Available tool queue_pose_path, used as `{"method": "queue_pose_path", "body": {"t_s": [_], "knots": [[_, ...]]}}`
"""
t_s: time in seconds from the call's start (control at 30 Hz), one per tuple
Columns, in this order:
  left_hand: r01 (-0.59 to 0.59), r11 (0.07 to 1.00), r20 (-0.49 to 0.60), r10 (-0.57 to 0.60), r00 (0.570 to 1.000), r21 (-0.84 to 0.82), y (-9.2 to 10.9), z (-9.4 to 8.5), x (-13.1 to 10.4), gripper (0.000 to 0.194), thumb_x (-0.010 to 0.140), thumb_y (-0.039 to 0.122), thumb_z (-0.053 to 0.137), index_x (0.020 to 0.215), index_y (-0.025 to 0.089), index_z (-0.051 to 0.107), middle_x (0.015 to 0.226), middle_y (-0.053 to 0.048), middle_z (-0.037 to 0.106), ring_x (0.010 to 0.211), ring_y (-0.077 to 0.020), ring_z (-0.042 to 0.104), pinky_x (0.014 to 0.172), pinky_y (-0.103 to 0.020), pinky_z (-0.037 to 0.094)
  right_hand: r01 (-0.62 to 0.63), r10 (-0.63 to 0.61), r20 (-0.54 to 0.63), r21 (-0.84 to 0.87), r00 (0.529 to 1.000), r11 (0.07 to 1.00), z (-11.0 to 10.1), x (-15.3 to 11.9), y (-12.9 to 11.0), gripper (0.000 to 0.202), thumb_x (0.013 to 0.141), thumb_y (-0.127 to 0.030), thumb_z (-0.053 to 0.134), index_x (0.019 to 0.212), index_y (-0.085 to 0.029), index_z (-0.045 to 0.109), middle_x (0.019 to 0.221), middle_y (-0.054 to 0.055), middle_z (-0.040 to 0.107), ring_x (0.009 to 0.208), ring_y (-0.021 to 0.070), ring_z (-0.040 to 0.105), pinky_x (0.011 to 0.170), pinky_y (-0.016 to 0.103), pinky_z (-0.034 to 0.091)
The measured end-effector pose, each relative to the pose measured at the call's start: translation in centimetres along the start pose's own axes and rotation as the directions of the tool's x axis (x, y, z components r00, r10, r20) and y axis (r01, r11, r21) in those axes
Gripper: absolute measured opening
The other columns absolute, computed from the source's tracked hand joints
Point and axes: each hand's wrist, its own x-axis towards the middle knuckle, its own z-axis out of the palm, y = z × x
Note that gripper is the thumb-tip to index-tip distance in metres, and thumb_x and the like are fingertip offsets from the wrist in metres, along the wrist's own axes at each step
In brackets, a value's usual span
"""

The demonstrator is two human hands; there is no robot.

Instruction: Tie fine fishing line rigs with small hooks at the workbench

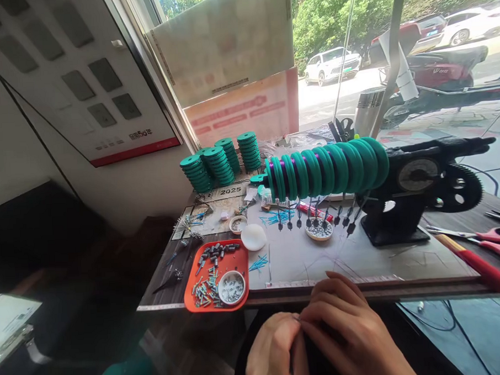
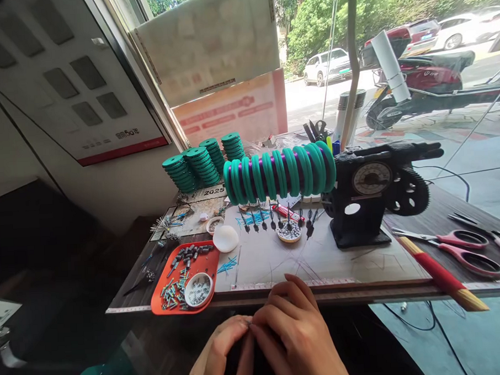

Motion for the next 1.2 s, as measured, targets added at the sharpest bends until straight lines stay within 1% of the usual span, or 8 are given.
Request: {"method": "queue_pose_path", "body": {"t_s": [0.07, 0.13, 0.23, 0.3, 0.4, 0.53, 0.7, 1.2], "knots": [[-0.025, 1.0, 0.014, 0.024, 1.0, 0.005, -0.4, 0.3, -0.1, 0.024, 0.078, 0.001, 0.052, 0.088, 0.02, 0.061, 0.073, 0.0, 0.07, 0.066, -0.0121, 0.066, 0.064, -0.02, 0.051, -0.068, 0.068, -0.005, 0.017, 0.998, 0.998, 0.1, 0.7, -0.2, 0.015, 0.08, -0.008, 0.054, 0.072, -0.021, 0.056, 0.066, -0.002, 0.061, 0.073, 0.0175, 0.054, 0.079, 0.035, 0.04], [0.011, 1.0, 0.067, -0.012, 0.998, 0.023, -0.9, 0.3, -0.5, 0.022, 0.081, 0.006, 0.049, 0.093, 0.021, 0.06, 0.076, -0.001, 0.07, 0.069, -0.0136, 0.067, 0.064, -0.022, 0.051, -0.165, 0.165, 0.012, -0.003, 0.986, 0.986, 0.2, 1.6, -0.2, 0.017, 0.076, -0.008, 0.055, 0.064, -0.019, 0.056, 0.062, -0.001, 0.06, 0.067, 0.0165, 0.053, 0.068, 0.031, 0.04], [0.058, 0.994, 0.187, -0.075, 0.98, 0.096, -1.9, -0.2, -1.1, 0.022, 0.084, 0.014, 0.047, 0.1, 0.025, 0.057, 0.072, 0.001, 0.068, 0.061, -0.0139, 0.064, 0.059, -0.024, 0.048, -0.265, 0.276, 0.113, -0.102, 0.955, 0.959, 0.0, 3.2, 0.2, 0.019, 0.07, -0.004, 0.059, 0.057, -0.019, 0.058, 0.057, -0.002, 0.059, 0.064, 0.0158, 0.053, 0.063, 0.028, 0.038], [0.037, 0.984, 0.268, -0.082, 0.96, 0.172, -2.7, -0.6, -1.5, 0.026, 0.086, 0.017, 0.046, 0.109, 0.027, 0.054, 0.067, 0.003, 0.067, 0.054, -0.0131, 0.061, 0.055, -0.024, 0.046, -0.269, 0.298, 0.194, -0.164, 0.935, 0.949, -0.2, 4.2, 0.5, 0.02, 0.068, -0.003, 0.059, 0.055, -0.018, 0.059, 0.055, -0.002, 0.059, 0.063, 0.0159, 0.053, 0.061, 0.027, 0.037], [-0.046, 0.958, 0.365, -0.063, 0.929, 0.282, -3.6, -0.9, -1.8, 0.036, 0.09, 0.021, 0.041, 0.126, 0.024, 0.044, 0.061, 0.004, 0.064, 0.048, -0.0136, 0.058, 0.052, -0.026, 0.043, -0.247, 0.312, 0.308, -0.233, 0.899, 0.941, -0.6, 5.3, 0.9, 0.022, 0.068, -0.003, 0.058, 0.053, -0.019, 0.061, 0.053, -0.001, 0.06, 0.06, 0.0157, 0.054, 0.06, 0.026, 0.036], [-0.141, 0.916, 0.439, -0.042, 0.897, 0.376, -4.3, -0.7, -1.9, 0.042, 0.091, 0.019, 0.032, 0.133, 0.019, 0.036, 0.056, 0.004, 0.06, 0.045, -0.0149, 0.055, 0.049, -0.028, 0.039, -0.241, 0.35, 0.406, -0.295, 0.844, 0.925, -1.0, 6.1, 1.4, 0.022, 0.069, -0.004, 0.057, 0.053, -0.019, 0.063, 0.053, 0.0, 0.059, 0.059, 0.0151, 0.054, 0.059, 0.024, 0.036], [-0.176, 0.9, 0.47, -0.035, 0.882, 0.398, -4.5, -0.6, -1.9, 0.046, 0.087, 0.012, 0.038, 0.132, 0.017, 0.036, 0.055, 0.004, 0.059, 0.045, -0.0143, 0.054, 0.05, -0.028, 0.037, -0.248, 0.371, 0.422, -0.319, 0.827, 0.915, -1.1, 6.2, 1.5, 0.022, 0.068, -0.004, 0.056, 0.054, -0.019, 0.063, 0.053, 0.0, 0.058, 0.059, 0.0152, 0.054, 0.058, 0.023, 0.035], [-0.178, 0.898, 0.463, -0.033, 0.886, 0.403, -4.7, -0.5, -2.3, 0.052, 0.083, 0.011, 0.042, 0.134, 0.015, 0.035, 0.053, 0.005, 0.058, 0.043, -0.0142, 0.053, 0.049, -0.028, 0.038, -0.253, 0.368, 0.415, -0.307, 0.832, 0.917, -0.9, 6.2, 1.5, 0.022, 0.067, -0.003, 0.056, 0.053, -0.019, 0.062, 0.052, 0.0, 0.058, 0.058, 0.0148, 0.053, 0.057, 0.024, 0.035]]}}
